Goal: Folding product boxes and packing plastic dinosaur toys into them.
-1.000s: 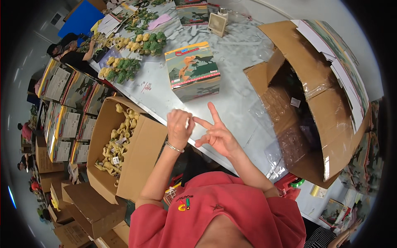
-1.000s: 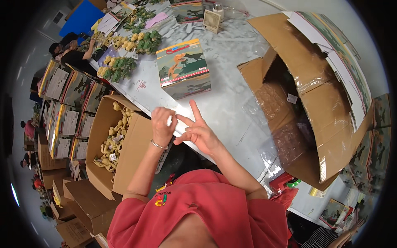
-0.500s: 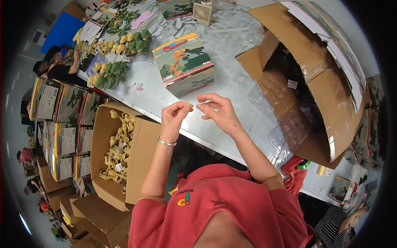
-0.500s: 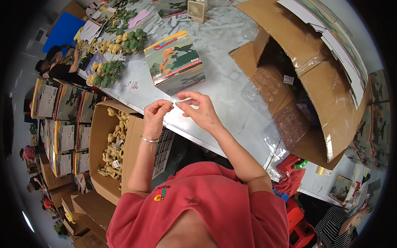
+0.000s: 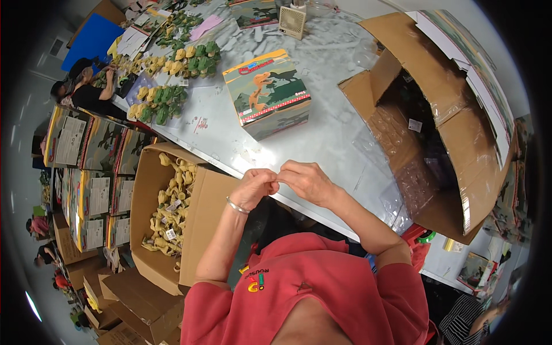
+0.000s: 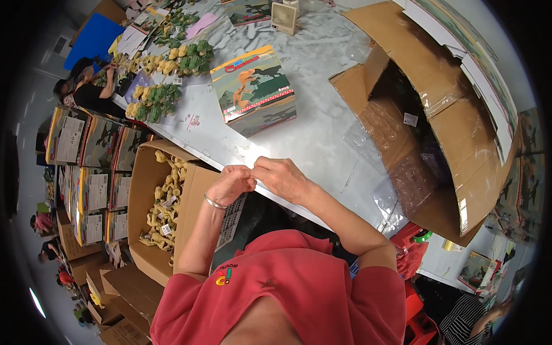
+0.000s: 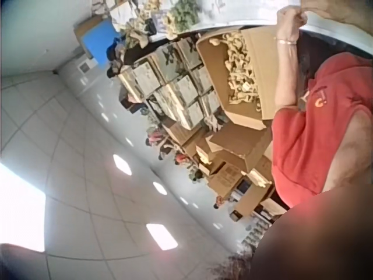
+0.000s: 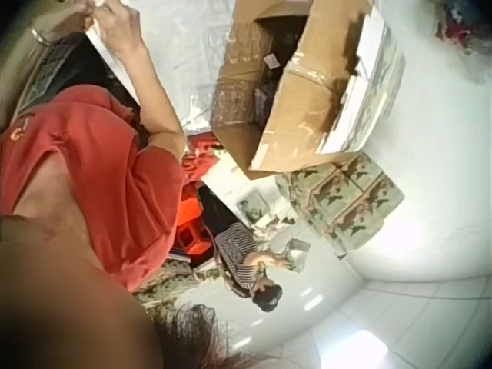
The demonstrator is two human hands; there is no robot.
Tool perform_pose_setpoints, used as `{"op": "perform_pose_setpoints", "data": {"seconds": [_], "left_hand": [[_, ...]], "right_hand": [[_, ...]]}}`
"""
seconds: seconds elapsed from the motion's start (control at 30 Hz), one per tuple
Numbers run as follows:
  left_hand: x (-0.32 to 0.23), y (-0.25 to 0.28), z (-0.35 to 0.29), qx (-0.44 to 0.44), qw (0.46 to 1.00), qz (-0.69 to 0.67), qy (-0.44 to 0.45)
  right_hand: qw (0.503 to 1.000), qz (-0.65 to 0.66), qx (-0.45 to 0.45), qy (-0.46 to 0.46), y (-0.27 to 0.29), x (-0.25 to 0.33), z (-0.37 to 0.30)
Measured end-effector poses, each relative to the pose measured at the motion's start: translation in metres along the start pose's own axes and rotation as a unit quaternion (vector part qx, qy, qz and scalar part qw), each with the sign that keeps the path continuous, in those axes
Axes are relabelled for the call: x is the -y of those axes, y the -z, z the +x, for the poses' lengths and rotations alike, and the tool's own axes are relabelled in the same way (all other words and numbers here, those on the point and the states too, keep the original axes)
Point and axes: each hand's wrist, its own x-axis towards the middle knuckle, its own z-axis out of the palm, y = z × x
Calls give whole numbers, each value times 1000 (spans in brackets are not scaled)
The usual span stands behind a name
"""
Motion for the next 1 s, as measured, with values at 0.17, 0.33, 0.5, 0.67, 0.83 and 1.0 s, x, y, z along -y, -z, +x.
{"op": "perform_pose_setpoints", "data": {"seconds": [0.17,0.33,0.5,0.67,0.83,1.0], "left_hand": [[2,15,2,-143,987,68,-26],[3,42,41,-281,745,472,-378],[-33,15,74,-256,772,437,-384],[-19,0,94,-147,823,430,-341],[3,-21,103,-116,763,499,-394],[27,-68,101,-23,658,590,-468]], "right_hand": [[916,291,-123,-247,-15,-41,6],[615,631,-208,-424,-39,-97,4],[559,727,-193,-349,-49,-102,14],[560,733,-211,-322,-48,-85,8],[593,670,-290,-341,-41,-70,-21],[700,484,-332,-407,-26,-45,-77]]}}
